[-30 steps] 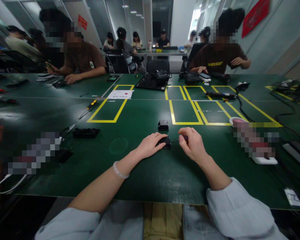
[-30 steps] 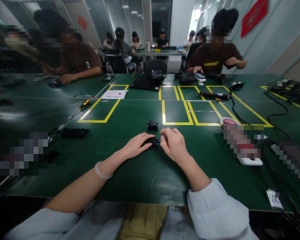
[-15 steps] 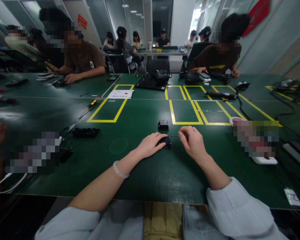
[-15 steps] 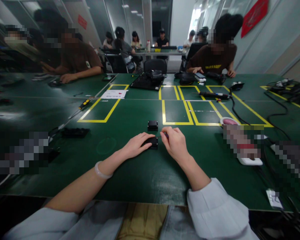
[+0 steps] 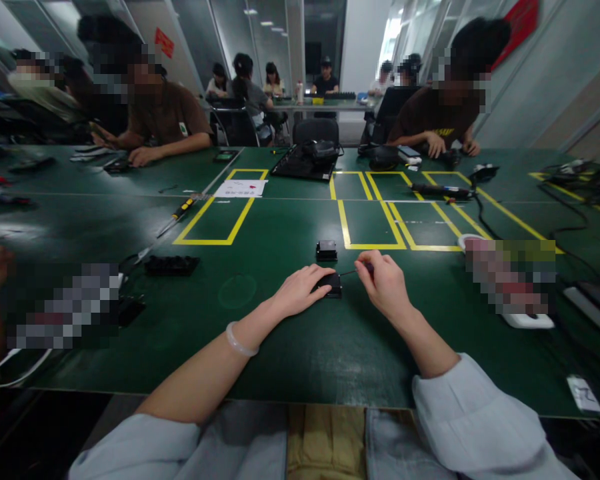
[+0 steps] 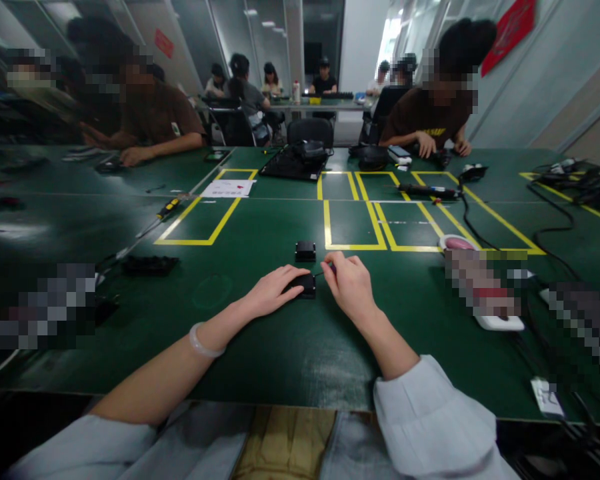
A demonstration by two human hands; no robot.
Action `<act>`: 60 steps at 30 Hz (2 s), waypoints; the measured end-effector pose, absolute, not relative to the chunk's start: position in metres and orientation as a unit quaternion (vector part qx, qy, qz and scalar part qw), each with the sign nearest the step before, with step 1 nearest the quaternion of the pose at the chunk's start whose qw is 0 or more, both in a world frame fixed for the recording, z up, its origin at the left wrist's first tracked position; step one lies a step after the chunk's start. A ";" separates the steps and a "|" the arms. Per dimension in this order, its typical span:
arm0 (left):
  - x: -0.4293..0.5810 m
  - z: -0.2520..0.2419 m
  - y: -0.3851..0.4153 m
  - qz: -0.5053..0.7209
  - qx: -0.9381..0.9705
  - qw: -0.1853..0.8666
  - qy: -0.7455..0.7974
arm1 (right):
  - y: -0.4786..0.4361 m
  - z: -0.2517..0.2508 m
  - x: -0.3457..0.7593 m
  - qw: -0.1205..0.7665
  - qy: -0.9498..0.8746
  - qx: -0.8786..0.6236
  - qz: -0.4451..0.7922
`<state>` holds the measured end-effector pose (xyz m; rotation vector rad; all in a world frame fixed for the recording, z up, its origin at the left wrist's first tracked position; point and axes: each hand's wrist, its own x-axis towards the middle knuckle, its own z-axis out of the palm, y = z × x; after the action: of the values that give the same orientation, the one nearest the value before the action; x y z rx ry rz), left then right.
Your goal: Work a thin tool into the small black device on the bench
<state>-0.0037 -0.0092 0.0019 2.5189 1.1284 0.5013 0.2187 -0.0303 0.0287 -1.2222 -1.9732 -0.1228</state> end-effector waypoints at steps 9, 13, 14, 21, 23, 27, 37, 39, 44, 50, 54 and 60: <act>-0.004 0.004 -0.010 0.174 0.885 0.170 0.398 | -0.031 0.030 0.217 0.397 -0.784 -0.474 -0.051; -0.004 0.003 -0.010 0.171 0.885 0.168 0.399 | -0.031 0.030 0.217 0.391 -0.785 -0.477 -0.045; -0.004 0.003 -0.010 0.171 0.885 0.169 0.399 | -0.031 0.030 0.218 0.389 -0.786 -0.478 -0.044; -0.004 0.004 -0.010 0.169 0.887 0.167 0.397 | -0.030 0.029 0.218 0.380 -0.789 -0.479 -0.059; -0.004 0.003 -0.009 0.170 0.886 0.167 0.398 | -0.030 0.030 0.218 0.377 -0.791 -0.477 -0.069; -0.004 0.002 -0.009 0.169 0.887 0.163 0.397 | -0.030 0.030 0.219 0.364 -0.791 -0.485 -0.077; -0.004 0.004 -0.011 0.172 0.885 0.161 0.401 | -0.022 0.038 0.216 0.285 -0.772 -0.560 -0.100; -0.004 0.003 -0.011 0.174 0.885 0.162 0.400 | -0.019 0.046 0.211 0.249 -0.770 -0.575 -0.119; -0.004 0.003 -0.010 0.177 0.886 0.165 0.396 | -0.008 0.061 0.198 0.159 -0.775 -0.596 -0.136; -0.004 0.004 -0.009 0.176 0.885 0.174 0.395 | 0.000 0.072 0.193 0.119 -0.820 -0.557 -0.060; -0.005 0.002 -0.009 0.179 0.884 0.177 0.394 | -0.001 0.076 0.197 0.117 -0.848 -0.516 -0.023; -0.005 0.001 -0.008 0.181 0.882 0.182 0.394 | -0.004 0.082 0.198 0.126 -0.870 -0.477 -0.007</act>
<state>-0.0048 -0.0081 0.0010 2.4896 1.1133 0.5108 0.1983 -0.0045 0.0818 -1.3895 -2.5326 -0.0210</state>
